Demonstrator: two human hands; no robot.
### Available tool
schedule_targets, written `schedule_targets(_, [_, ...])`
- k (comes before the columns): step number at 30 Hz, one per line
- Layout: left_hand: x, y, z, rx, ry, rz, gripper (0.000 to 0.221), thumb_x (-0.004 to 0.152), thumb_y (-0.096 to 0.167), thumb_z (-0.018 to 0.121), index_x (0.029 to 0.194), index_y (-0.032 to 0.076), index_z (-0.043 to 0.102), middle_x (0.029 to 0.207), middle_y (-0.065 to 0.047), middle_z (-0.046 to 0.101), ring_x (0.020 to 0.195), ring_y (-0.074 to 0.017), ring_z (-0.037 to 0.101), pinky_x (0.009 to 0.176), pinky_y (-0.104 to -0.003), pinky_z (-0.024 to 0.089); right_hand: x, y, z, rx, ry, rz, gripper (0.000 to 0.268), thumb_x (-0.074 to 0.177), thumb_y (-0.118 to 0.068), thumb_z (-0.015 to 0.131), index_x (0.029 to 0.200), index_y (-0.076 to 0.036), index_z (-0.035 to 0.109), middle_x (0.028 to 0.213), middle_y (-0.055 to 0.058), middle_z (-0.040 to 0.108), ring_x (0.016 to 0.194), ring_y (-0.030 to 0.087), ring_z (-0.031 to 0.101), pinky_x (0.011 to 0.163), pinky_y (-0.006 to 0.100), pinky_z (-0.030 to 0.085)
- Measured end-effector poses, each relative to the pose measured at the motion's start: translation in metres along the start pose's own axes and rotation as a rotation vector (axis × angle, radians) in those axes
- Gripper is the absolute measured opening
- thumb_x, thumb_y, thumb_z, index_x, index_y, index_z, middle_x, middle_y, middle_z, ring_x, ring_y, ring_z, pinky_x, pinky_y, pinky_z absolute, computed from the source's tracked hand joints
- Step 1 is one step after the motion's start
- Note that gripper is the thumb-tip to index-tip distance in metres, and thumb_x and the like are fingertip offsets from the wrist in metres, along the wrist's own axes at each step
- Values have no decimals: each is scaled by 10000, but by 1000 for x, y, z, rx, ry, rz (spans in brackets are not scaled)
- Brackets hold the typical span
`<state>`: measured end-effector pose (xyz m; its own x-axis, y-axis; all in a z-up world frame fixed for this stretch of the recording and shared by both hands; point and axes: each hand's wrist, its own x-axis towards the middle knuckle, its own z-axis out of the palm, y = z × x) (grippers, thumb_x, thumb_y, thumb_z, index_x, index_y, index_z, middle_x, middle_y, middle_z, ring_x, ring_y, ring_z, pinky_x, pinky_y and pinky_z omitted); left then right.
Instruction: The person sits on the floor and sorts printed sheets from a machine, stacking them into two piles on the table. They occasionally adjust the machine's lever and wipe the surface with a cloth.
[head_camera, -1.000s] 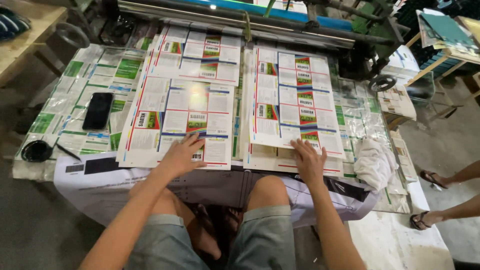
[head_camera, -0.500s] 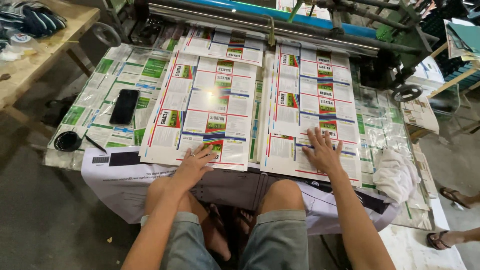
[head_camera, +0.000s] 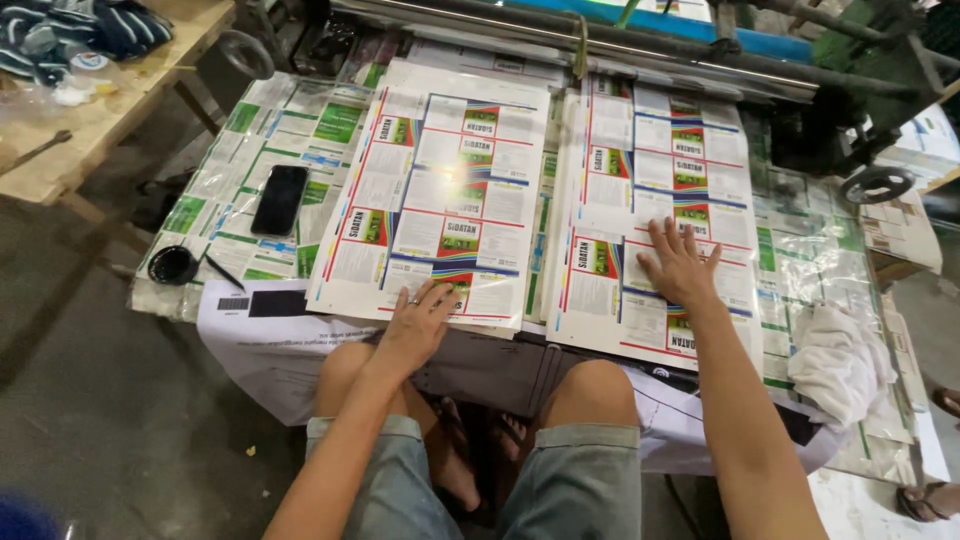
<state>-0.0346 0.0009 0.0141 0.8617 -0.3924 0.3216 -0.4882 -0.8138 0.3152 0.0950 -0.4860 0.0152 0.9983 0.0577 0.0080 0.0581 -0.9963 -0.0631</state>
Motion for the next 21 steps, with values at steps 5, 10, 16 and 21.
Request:
schedule_targets(5, [1,5,-2,47,32,45,504,922,188,643,1411,118,541,1433,-114,535,1406,-360,450,1082,-693,358,-6,-11,6,60,53,47,810,951,-704,365,1640,-337,146,1733,64,74,1579,379,59,1116,800,24])
schedule_targets(10, [2,0,7,32,34,30,470,944,220,632,1402,147,560,1428,-97,540,1400,-345,453,1086,-698,347,-106,-32,-3,-87,-3,-135,1014,810,-790,523,1628,-324,146,1704,107,64,1546,395,68,1100,788,55])
schedule_targets(16, [1,-1,13,-23,0,-21,439,992,256,587,1416,150,559,1464,-96,530,1425,-361,432,1108,-696,322,-163,-39,-20,-185,18,-229,861,863,-631,603,1591,-319,266,1669,84,249,1526,337,255,1150,732,159])
schedule_targets(21, [2,-7,14,-14,36,-12,439,998,270,578,1423,161,553,1467,-89,529,1429,-347,432,1123,-691,315,-150,-37,-51,-166,-76,-271,690,917,-542,597,1539,-324,394,1599,57,409,1466,276,394,1155,651,234])
